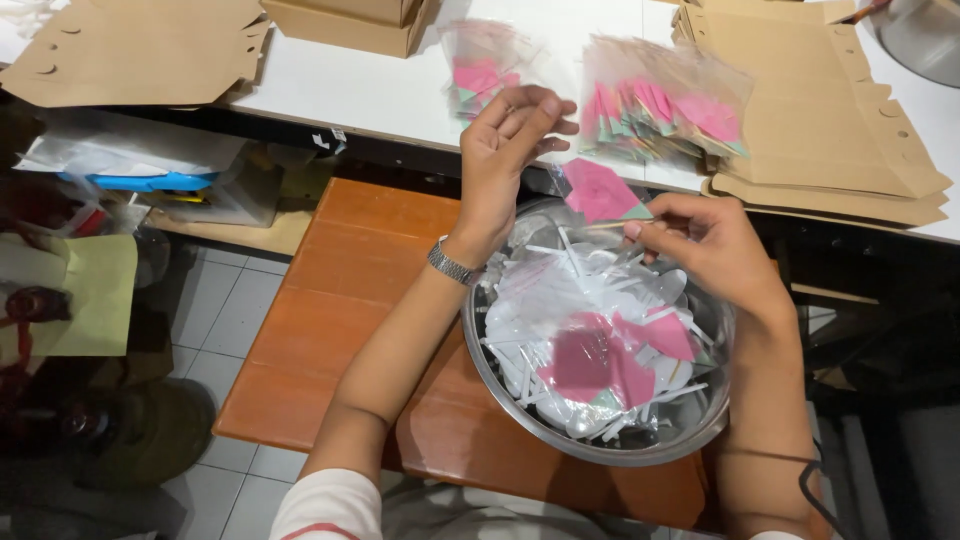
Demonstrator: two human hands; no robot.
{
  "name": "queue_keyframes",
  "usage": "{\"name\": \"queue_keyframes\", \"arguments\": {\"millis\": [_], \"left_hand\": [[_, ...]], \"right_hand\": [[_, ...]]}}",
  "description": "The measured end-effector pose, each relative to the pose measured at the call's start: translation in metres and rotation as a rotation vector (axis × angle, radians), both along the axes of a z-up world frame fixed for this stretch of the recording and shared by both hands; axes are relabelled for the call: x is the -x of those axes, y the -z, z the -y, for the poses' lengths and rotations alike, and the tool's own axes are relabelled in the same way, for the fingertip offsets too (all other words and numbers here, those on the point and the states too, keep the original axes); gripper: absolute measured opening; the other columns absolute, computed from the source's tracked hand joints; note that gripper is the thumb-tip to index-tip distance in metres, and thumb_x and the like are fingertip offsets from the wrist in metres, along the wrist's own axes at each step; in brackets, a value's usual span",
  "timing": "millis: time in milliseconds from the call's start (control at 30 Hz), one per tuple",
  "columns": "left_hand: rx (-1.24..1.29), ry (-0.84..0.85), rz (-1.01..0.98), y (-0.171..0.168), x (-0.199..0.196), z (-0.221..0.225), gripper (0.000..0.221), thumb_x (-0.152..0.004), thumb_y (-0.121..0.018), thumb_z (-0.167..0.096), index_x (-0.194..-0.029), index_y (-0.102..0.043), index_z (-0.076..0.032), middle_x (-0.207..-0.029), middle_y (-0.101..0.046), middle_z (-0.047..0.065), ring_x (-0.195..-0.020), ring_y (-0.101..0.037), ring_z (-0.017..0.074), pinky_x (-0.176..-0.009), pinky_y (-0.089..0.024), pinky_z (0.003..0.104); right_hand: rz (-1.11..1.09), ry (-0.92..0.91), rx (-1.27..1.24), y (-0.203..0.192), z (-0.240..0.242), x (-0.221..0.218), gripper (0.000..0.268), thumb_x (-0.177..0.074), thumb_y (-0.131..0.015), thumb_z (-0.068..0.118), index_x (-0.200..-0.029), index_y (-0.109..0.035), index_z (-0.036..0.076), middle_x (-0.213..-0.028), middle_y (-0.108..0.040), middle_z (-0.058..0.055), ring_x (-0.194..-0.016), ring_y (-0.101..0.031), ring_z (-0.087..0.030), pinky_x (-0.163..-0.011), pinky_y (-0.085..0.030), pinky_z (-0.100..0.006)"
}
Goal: Packaging pink heart-shaped decorations and white plastic spoons into small clear plastic bags at a steady pace.
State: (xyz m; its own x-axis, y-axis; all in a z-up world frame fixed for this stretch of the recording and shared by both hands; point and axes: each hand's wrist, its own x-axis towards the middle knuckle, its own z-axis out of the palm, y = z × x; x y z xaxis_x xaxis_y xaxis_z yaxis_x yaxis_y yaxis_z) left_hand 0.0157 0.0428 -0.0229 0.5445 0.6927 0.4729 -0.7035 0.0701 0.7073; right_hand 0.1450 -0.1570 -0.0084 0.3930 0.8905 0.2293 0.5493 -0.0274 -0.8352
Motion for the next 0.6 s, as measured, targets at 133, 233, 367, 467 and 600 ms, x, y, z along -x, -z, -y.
{"name": "queue_keyframes", "arguments": {"millis": [133,233,367,467,600], "left_hand": [[0.108,-0.066,-0.106,0.004,-0.005,0.005,0.052,-0.081,-0.081,-0.035,-0.117,-0.049,-0.015,-0.111,-0.051,0.004,-0.095,-0.062,0.0156,-0.086,-0.059,0.034],[-0.019,0.159,-0.286,0.001,-0.003,0.019,0.077,-0.080,-0.074,-0.044,-0.137,-0.039,-0.007,-0.124,-0.056,0.015,-0.107,-0.070,0.0231,-0.092,-0.065,0.035],[-0.207,0.357,-0.279,-0.006,0.004,0.041,0.064,-0.091,-0.070,-0.038,-0.143,-0.050,-0.008,-0.135,-0.063,0.013,-0.114,-0.070,0.0192,-0.099,-0.062,0.032],[-0.280,0.306,-0.214,0.005,-0.004,0.037,0.051,-0.099,-0.065,-0.032,-0.141,-0.057,-0.004,-0.131,-0.069,0.009,-0.117,-0.069,0.0177,-0.106,-0.056,0.029],[-0.239,0.261,-0.123,0.004,0.000,0.036,0.037,-0.104,-0.062,-0.024,-0.132,-0.064,-0.001,-0.127,-0.072,0.013,-0.119,-0.069,0.0194,-0.109,-0.055,0.030]], "right_hand": [[-0.028,0.156,-0.154,0.006,0.001,-0.001,0.021,-0.098,-0.079,0.011,-0.085,-0.063,0.007,-0.068,-0.058,0.000,-0.063,-0.059,-0.005,-0.062,-0.045,-0.017],[0.556,0.227,-0.313,0.001,0.004,0.008,0.027,-0.107,-0.081,0.002,-0.089,-0.059,0.000,-0.080,-0.050,-0.006,-0.071,-0.043,-0.016,-0.068,-0.041,-0.028],[0.792,0.058,-0.328,-0.011,0.006,0.024,0.015,-0.100,-0.078,0.003,-0.112,-0.070,-0.004,-0.109,-0.058,-0.016,-0.087,-0.053,-0.026,-0.079,-0.046,-0.037],[0.693,0.038,-0.328,-0.017,0.005,0.029,0.022,-0.099,-0.079,0.012,-0.116,-0.072,-0.001,-0.115,-0.054,-0.015,-0.102,-0.055,-0.027,-0.089,-0.049,-0.037],[0.203,0.195,-0.394,-0.018,0.006,0.033,0.037,-0.099,-0.077,0.001,-0.125,-0.052,0.000,-0.117,-0.057,-0.013,-0.098,-0.059,-0.015,-0.097,-0.055,-0.029]]}}
